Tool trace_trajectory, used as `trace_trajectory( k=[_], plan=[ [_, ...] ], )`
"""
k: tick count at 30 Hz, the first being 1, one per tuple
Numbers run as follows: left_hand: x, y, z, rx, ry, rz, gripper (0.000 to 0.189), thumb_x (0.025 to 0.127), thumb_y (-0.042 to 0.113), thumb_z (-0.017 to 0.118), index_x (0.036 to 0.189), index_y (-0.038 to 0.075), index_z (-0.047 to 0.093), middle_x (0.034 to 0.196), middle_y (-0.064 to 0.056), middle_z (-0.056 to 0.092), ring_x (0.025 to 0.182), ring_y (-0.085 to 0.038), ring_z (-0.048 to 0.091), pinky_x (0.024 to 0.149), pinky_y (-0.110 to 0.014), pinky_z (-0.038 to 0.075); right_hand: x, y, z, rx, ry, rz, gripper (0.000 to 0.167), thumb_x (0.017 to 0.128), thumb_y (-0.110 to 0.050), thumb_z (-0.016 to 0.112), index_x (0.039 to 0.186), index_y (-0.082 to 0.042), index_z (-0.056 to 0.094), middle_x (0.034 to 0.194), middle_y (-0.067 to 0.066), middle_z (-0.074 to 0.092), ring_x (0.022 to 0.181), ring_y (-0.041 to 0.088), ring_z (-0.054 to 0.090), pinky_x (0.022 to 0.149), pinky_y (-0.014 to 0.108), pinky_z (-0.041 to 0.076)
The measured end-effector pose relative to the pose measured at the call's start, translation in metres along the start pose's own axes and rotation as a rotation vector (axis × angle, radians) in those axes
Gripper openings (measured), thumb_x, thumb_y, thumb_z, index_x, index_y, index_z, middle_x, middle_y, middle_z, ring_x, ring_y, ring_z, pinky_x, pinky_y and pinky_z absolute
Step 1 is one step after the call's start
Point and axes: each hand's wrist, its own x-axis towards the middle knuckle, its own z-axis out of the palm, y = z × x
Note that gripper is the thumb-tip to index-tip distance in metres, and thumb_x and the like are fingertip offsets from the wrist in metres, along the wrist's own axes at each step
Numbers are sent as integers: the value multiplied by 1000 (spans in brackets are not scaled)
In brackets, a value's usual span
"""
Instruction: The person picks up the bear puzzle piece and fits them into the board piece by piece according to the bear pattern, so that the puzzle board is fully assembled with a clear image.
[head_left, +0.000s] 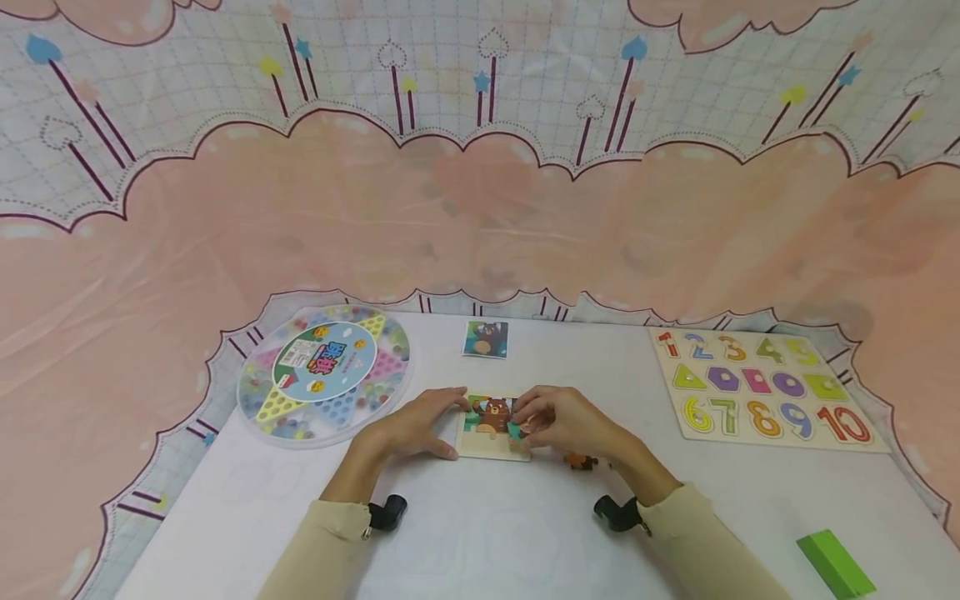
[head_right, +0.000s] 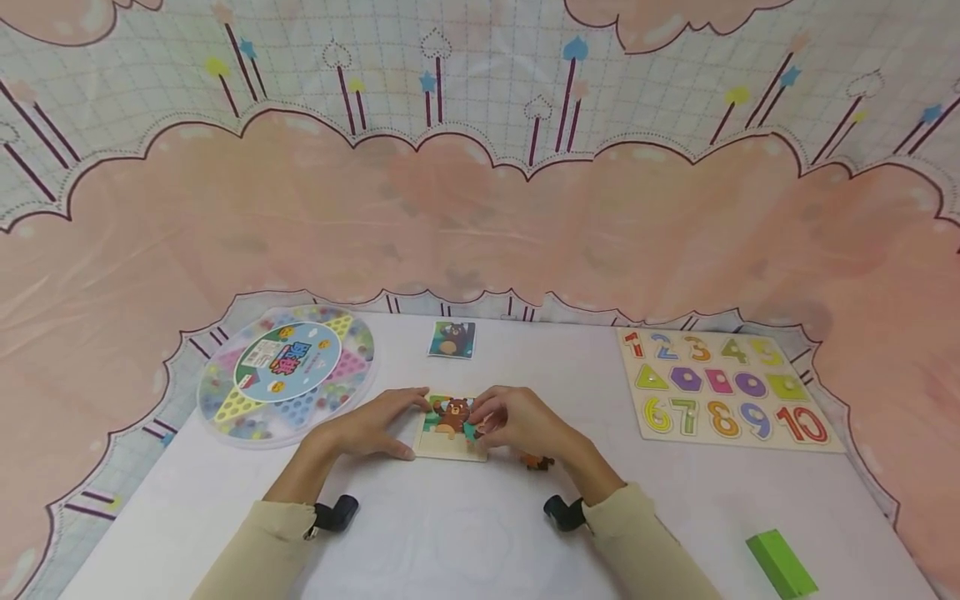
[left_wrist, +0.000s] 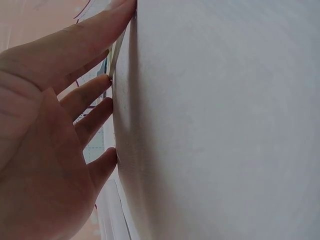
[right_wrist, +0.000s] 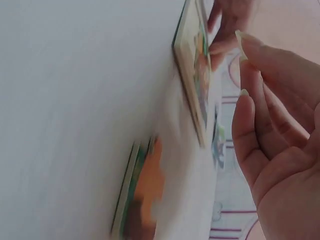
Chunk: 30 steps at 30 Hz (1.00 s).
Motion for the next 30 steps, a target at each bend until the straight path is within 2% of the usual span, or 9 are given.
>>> trace_trajectory(
  k=[5, 14, 19, 23, 30],
  plan=[
    [1, -1, 1, -18, -3, -7, 62, 79, 15, 87, 135, 10, 59, 166, -16, 35, 155, -42, 26, 128, -62, 20, 12, -7, 13, 5, 33, 6, 25, 84, -11, 82, 109, -5, 78, 120, 13, 72, 81, 2, 64, 72, 15, 56],
    [1, -1, -1, -30, 2, -19, 62, 79, 14, 87, 134, 12, 59, 166, -14, 35, 156, -40, 25, 128, -60, 20, 31, -14, 37, 41, 55, 82, 27, 82, -11, 84, 107, -5, 77, 106, 8, 76, 78, 3, 69, 71, 14, 55],
    [0, -1, 0, -48, -6, -13, 62, 79, 14, 86, 135, 10, 58, 166, -16, 35, 155, -42, 25, 127, -63, 20, 39, -15, 49, 19, 50, 106, 28, 80, -12, 86, 106, -6, 76, 98, 4, 75, 74, 2, 67, 70, 15, 54],
    [0, -1, -1, -51, -2, 2, 64, 79, 14, 86, 136, 9, 58, 166, -16, 35, 155, -42, 25, 127, -62, 20, 43, -16, 54, -9, 51, 95, 25, 80, -10, 86, 102, -5, 76, 92, 4, 75, 71, 2, 65, 68, 15, 53],
    [0, -3, -2, -37, 3, 3, 65, 79, 14, 86, 137, 9, 57, 165, -16, 36, 155, -41, 26, 128, -62, 21, 48, -19, 57, -58, 41, 90, 23, 78, -11, 87, 98, -5, 78, 90, 5, 72, 68, 2, 60, 63, 14, 50]
  ],
)
